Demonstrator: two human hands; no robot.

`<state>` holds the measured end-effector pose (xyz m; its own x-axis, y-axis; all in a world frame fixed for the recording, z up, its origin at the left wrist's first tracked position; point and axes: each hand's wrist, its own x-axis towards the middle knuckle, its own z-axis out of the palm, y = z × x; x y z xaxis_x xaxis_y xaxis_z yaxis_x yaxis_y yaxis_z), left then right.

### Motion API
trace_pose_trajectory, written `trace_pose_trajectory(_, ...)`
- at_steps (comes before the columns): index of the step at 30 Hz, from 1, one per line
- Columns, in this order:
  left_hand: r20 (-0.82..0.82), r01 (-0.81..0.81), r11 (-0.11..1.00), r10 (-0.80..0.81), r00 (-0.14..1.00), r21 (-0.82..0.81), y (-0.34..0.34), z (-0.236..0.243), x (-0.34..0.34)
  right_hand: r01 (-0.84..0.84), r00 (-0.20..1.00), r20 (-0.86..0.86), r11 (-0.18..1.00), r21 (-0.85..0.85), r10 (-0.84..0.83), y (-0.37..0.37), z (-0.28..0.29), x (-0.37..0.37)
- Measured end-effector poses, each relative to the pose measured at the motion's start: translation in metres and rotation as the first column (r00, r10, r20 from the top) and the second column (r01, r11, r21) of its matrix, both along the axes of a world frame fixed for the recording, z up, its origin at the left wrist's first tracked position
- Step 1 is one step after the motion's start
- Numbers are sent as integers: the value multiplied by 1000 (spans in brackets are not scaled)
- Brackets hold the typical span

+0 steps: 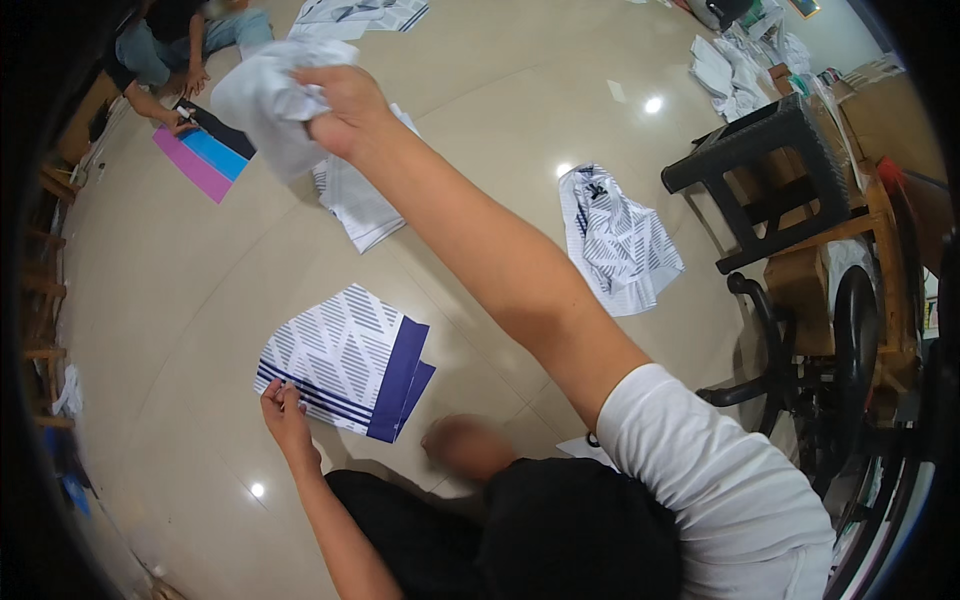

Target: The person sits on the floor and uses scissors to cut a piece of patterned fabric, following a paper template. They then fold the cut fabric and place it on a pile.

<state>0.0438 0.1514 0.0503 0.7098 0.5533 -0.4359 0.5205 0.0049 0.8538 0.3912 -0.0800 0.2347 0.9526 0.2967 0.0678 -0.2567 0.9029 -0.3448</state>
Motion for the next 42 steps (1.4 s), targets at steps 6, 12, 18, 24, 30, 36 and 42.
trace_pose_trajectory(6,21,31,999,-30,999,-31,4,-18,-1,-8,903,-390,900,-436,-181,-103,-185,-21)
trace_pose_trajectory(12,-210,3,972,48,977,233,12,-29,-10,36,853,-215,466,-884,-475,-173,-225,-119)
trace_pose_trajectory(18,-257,187,957,-128,958,222,-11,-40,-14,83,700,600,-790,-607,-387,-355,-220,-255)
trace_pose_trajectory(24,-168,208,966,-182,969,151,-1,-54,-13,-60,824,403,-769,-637,-398,-425,-215,-311)
trace_pose_trajectory(30,-101,-11,952,44,994,305,9,-46,-13,346,679,619,-571,-744,-395,-386,-220,-287)
trace_pose_trajectory(36,27,189,768,-259,966,612,14,-43,-16,437,849,479,-214,-874,-224,-221,-188,-300)
trace_pose_trajectory(42,161,655,504,-845,511,564,-117,35,-16,381,869,438,255,-889,229,-148,-136,-354)
